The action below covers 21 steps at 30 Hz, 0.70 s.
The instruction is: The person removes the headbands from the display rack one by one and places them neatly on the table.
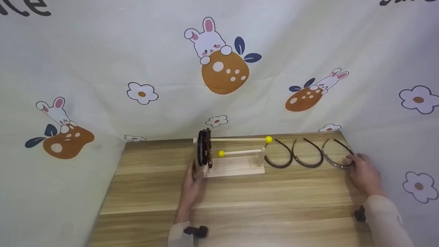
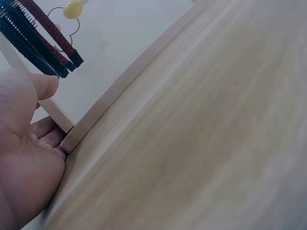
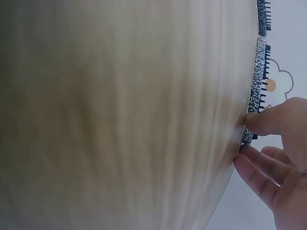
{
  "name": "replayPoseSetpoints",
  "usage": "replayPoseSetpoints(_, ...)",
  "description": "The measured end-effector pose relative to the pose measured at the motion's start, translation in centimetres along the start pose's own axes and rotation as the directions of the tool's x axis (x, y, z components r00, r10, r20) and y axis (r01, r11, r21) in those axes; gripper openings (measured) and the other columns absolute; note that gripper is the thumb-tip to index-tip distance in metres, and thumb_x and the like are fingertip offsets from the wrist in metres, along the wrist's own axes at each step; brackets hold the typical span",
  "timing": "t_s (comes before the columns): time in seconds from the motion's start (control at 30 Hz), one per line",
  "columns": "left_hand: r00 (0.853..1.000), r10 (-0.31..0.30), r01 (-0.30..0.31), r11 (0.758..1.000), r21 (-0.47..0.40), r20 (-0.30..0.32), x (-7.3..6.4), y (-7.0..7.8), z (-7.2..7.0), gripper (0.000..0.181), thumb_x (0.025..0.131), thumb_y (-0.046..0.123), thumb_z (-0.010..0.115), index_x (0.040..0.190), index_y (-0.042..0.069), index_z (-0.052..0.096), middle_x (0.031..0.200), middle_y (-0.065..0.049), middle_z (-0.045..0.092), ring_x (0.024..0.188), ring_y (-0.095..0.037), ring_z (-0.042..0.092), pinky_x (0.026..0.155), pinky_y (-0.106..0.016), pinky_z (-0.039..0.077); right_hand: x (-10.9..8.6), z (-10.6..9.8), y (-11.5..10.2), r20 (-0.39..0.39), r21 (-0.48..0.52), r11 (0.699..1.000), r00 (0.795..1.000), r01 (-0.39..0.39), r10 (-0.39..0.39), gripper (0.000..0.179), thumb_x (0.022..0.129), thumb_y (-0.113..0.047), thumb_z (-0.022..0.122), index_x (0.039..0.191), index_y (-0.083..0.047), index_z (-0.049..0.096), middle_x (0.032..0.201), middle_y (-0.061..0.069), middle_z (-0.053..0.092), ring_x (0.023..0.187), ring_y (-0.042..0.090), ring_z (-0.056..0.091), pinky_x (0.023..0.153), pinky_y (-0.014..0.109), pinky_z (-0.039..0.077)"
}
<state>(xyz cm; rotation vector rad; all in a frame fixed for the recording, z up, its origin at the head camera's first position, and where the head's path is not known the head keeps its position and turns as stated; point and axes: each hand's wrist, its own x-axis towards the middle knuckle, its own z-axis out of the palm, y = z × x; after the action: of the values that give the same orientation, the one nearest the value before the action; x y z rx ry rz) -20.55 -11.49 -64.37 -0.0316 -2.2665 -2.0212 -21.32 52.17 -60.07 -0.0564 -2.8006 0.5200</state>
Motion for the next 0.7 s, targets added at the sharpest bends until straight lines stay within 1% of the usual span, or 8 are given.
replayPoseSetpoints(0.13,1.000,0.020,-0.020,1.000,0.008,0.003,0.1,0.1,0.1,0.067,0.117,0.020,0.056,0.176,0.007,0.026,0.179,-0.026,0.028,0.164,-0.049,0.029,0.133,-0.066,0.027,0.0,0.1,-0.2,-0.001,0.008,1.000,1.000,-0.019,0.019,0.033,0.103,0.003,0.061,0.134,0.009,0.066,0.142,0.046,0.050,0.124,0.071,0.054,0.096,0.085,0.047)
replayPoseSetpoints(0.27,1.000,0.019,-0.019,1.000,0.007,0.003,0.1,0.0,0.1,0.067,0.117,0.020,0.057,0.176,0.007,0.027,0.179,-0.026,0.028,0.164,-0.048,0.029,0.133,-0.065,0.026,-0.3,-0.2,-0.5,0.017,0.018,0.999,0.999,-0.036,0.036,0.034,0.103,0.005,0.059,0.136,0.010,0.064,0.145,0.049,0.046,0.126,0.073,0.050,0.098,0.087,0.045)
replayPoseSetpoints(0.43,1.000,0.015,-0.015,1.000,0.009,0.009,0.1,0.1,0.1,0.067,0.117,0.021,0.057,0.176,0.009,0.027,0.179,-0.025,0.029,0.164,-0.049,0.030,0.133,-0.066,0.026,-0.6,-1.0,-1.7,0.014,0.026,0.998,0.998,-0.054,0.053,0.043,0.102,0.007,0.053,0.145,0.006,0.058,0.152,0.046,0.041,0.125,0.074,0.051,0.086,0.088,0.047)
replayPoseSetpoints(0.53,1.000,0.003,-0.003,1.000,0.005,0.013,-0.1,0.2,0.0,0.068,0.117,0.023,0.057,0.177,0.011,0.026,0.180,-0.023,0.028,0.164,-0.049,0.029,0.133,-0.067,0.025,-0.5,-1.5,-2.9,0.013,0.049,0.997,0.998,-0.062,0.062,0.050,0.101,0.007,0.051,0.151,0.006,0.054,0.157,0.045,0.038,0.123,0.071,0.053,0.084,0.087,0.048)
replayPoseSetpoints(0.6,1.000,-0.002,0.002,1.000,-0.006,0.015,-0.2,0.3,0.0,0.068,0.117,0.024,0.057,0.177,0.012,0.026,0.181,-0.022,0.027,0.165,-0.048,0.028,0.133,-0.066,0.024,-0.4,-1.8,-3.8,0.013,0.065,0.996,0.998,-0.062,0.061,0.053,0.101,0.006,0.052,0.154,0.006,0.053,0.159,0.044,0.038,0.120,0.067,0.058,0.083,0.083,0.050)
replayPoseSetpoints(0.7,1.000,-0.001,0.001,1.000,-0.015,0.014,-0.3,0.2,-0.1,0.068,0.117,0.024,0.058,0.177,0.013,0.026,0.181,-0.022,0.027,0.165,-0.047,0.028,0.134,-0.066,0.023,-0.2,-2.2,-5.3,-0.025,0.077,0.996,0.999,-0.045,0.047,0.054,0.100,0.005,0.055,0.155,0.004,0.054,0.159,0.041,0.041,0.109,0.060,0.065,0.076,0.075,0.053)
